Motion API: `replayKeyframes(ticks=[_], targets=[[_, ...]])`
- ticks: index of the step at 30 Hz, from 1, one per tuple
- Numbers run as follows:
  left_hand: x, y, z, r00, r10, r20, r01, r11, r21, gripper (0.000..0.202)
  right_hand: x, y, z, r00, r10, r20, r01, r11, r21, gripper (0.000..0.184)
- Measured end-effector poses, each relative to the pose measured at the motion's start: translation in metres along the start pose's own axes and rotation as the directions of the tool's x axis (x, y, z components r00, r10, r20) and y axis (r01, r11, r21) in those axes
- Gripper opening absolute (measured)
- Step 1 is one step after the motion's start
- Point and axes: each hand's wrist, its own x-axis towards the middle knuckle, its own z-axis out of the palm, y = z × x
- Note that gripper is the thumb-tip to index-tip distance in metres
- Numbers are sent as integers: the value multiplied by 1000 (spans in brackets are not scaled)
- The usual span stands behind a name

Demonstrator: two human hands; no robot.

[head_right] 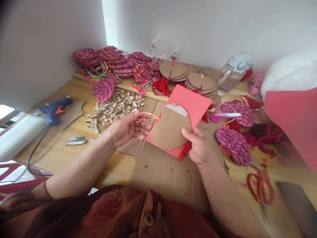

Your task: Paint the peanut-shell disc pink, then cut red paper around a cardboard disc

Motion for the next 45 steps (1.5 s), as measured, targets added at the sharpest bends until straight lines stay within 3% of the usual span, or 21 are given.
replayKeyframes(ticks=[2, 5, 10, 28, 45], targets=[[0, -1, 1, 1000, -19, -1, 19, 1000, -11, 44, 1, 1, -1, 1000, 24, -10, -24, 1000, 20, 37], [-3, -4, 3, 1000, 22, -17, -21, 999, 44, 42, 1, 1, 0, 999, 45, -19, -45, 998, 38, 39], [-3, -10, 2, 994, -20, 105, 7, 992, 125, 37, 0, 0, 0, 998, 51, -30, -50, 998, 42, 41], [3, -17, 0, 999, 37, 5, -37, 964, 264, 22, -1, 3, 3, 997, 60, -43, -57, 996, 64, 35], [2, -18, 0, 995, 97, -15, -82, 903, 421, 32, -6, 2, 12, 998, 46, 36, -49, 995, 91, 39]])
